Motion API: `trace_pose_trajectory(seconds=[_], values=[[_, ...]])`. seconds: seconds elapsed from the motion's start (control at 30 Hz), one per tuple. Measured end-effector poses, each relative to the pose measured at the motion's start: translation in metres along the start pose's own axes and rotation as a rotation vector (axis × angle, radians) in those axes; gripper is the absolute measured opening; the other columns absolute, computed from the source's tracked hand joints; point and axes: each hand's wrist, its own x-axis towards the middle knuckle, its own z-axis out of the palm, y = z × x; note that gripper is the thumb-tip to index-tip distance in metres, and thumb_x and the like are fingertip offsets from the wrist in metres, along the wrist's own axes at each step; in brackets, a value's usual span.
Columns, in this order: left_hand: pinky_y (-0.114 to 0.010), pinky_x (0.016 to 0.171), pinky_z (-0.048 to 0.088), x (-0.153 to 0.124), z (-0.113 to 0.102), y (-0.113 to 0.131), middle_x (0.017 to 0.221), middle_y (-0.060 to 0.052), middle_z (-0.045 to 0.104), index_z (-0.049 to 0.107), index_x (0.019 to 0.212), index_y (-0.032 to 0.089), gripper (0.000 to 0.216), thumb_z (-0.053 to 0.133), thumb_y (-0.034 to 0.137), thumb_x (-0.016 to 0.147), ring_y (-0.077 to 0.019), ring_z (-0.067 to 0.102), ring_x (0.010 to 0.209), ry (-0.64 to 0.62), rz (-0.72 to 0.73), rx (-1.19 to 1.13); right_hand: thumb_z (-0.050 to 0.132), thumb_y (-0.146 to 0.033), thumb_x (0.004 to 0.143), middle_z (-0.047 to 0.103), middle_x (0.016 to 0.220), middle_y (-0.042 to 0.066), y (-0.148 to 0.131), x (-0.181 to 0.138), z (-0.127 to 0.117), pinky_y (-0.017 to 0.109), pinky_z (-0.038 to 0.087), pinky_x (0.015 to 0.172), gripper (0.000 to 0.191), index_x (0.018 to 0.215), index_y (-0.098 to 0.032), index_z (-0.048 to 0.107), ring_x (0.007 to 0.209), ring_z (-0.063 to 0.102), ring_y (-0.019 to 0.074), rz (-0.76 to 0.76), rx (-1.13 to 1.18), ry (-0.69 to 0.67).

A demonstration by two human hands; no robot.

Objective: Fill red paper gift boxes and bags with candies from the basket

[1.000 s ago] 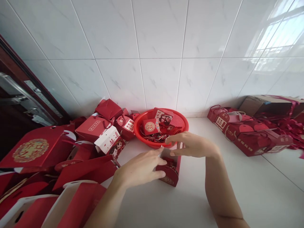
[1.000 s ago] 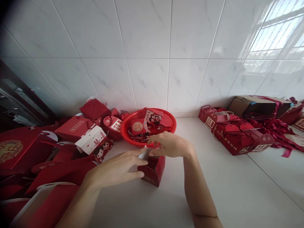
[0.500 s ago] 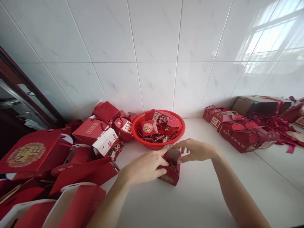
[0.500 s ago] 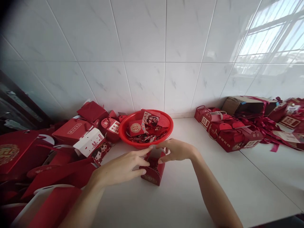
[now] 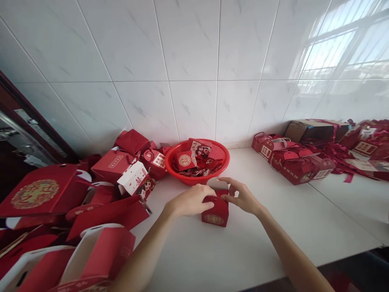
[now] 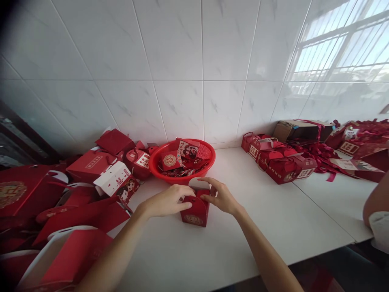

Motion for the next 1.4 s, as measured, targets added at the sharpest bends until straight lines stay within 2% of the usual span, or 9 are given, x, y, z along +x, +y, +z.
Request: trace_pose_trajectory(seconds=[0.07, 0.2, 0.3, 0.4, 0.57, 0.8, 1.13, 1.27, 1.4], values=[[-0.033, 0.086, 0.050, 0.001, 0.006, -0.005, 0.115, -0.005, 0.068, 0.069, 0.108, 0.021, 0.027, 0.057, 0.026, 0.084, -0.0228, 0.064, 0.100, 0.076, -0.002, -0.033, 0.063, -0.033, 0.085, 0.064, 0.079, -0.001, 0.005, -0.002, 0.005, 0.034, 0.052, 0.074, 0.047, 0.131, -0.026, 0.056, 0.064, 0.054, 0.0140, -0.022, 0.035, 0.059], [-0.035, 0.087, 0.053, -0.003, 0.021, -0.013, 0.116, -0.006, 0.062, 0.064, 0.111, 0.021, 0.033, 0.066, 0.029, 0.079, -0.0207, 0.062, 0.095, 0.266, -0.029, -0.093, 0.061, -0.039, 0.086, 0.068, 0.103, 0.004, 0.009, -0.005, 0.011, 0.035, 0.054, 0.074, 0.045, 0.129, -0.026, 0.056, 0.064, 0.055, 0.0128, -0.049, 0.106, 0.134], [-0.037, 0.087, 0.054, -0.006, 0.036, -0.020, 0.113, -0.007, 0.058, 0.061, 0.112, 0.020, 0.039, 0.071, 0.031, 0.077, -0.0196, 0.062, 0.092, 0.425, -0.057, -0.146, 0.056, -0.045, 0.091, 0.069, 0.105, 0.008, 0.007, -0.007, 0.012, 0.034, 0.053, 0.074, 0.032, 0.112, -0.023, 0.067, 0.072, 0.059, 0.0156, -0.085, 0.128, 0.126], [-0.039, 0.093, 0.054, -0.006, 0.052, -0.029, 0.120, -0.008, 0.056, 0.058, 0.123, 0.023, 0.047, 0.069, 0.033, 0.079, -0.0215, 0.061, 0.104, 0.528, -0.053, -0.216, 0.055, -0.051, 0.092, 0.069, 0.104, 0.011, 0.005, -0.008, 0.013, 0.034, 0.053, 0.073, 0.036, 0.096, -0.021, 0.073, 0.081, 0.062, 0.0185, -0.129, 0.129, 0.118], [-0.039, 0.107, 0.046, -0.001, 0.073, -0.038, 0.135, -0.009, 0.052, 0.061, 0.123, 0.024, 0.041, 0.060, 0.041, 0.086, -0.0245, 0.050, 0.131, 0.538, -0.068, -0.313, 0.057, -0.055, 0.090, 0.067, 0.106, 0.011, 0.010, -0.009, 0.015, 0.035, 0.053, 0.072, 0.038, 0.092, -0.021, 0.073, 0.079, 0.061, 0.0178, -0.155, 0.104, 0.125], [-0.036, 0.103, 0.049, 0.003, 0.088, -0.030, 0.136, -0.010, 0.058, 0.059, 0.121, 0.020, 0.041, 0.054, 0.041, 0.087, -0.0236, 0.056, 0.125, 0.583, -0.072, -0.563, 0.063, -0.050, 0.088, 0.066, 0.112, 0.011, 0.017, -0.010, 0.015, 0.036, 0.053, 0.076, 0.038, 0.111, -0.021, 0.067, 0.083, 0.060, 0.0183, -0.162, 0.069, 0.098], [-0.038, 0.114, 0.037, 0.000, 0.099, -0.033, 0.135, -0.010, 0.055, 0.056, 0.126, 0.020, 0.039, 0.047, 0.038, 0.093, -0.0227, 0.048, 0.132, 0.655, -0.019, -0.482, 0.056, -0.047, 0.093, 0.066, 0.115, 0.012, 0.015, -0.011, 0.016, 0.037, 0.054, 0.080, 0.038, 0.117, -0.019, 0.065, 0.088, 0.063, 0.0195, -0.152, 0.039, 0.074], [-0.040, 0.114, 0.036, 0.000, 0.104, -0.035, 0.136, -0.010, 0.053, 0.054, 0.128, 0.021, 0.039, 0.046, 0.041, 0.095, -0.0232, 0.047, 0.132, 0.668, -0.007, -0.440, 0.055, -0.046, 0.094, 0.066, 0.115, 0.012, 0.017, -0.011, 0.016, 0.038, 0.054, 0.080, 0.037, 0.118, -0.019, 0.064, 0.090, 0.063, 0.0198, -0.171, 0.030, 0.070], [-0.044, 0.112, 0.039, 0.002, 0.109, -0.037, 0.129, -0.011, 0.056, 0.056, 0.124, 0.023, 0.036, 0.047, 0.042, 0.095, -0.0249, 0.050, 0.127, 0.766, 0.001, -0.404, 0.053, -0.049, 0.095, 0.067, 0.112, 0.011, 0.017, -0.012, 0.015, 0.039, 0.056, 0.080, 0.038, 0.118, -0.022, 0.064, 0.087, 0.063, 0.0200, -0.188, -0.003, 0.082]])
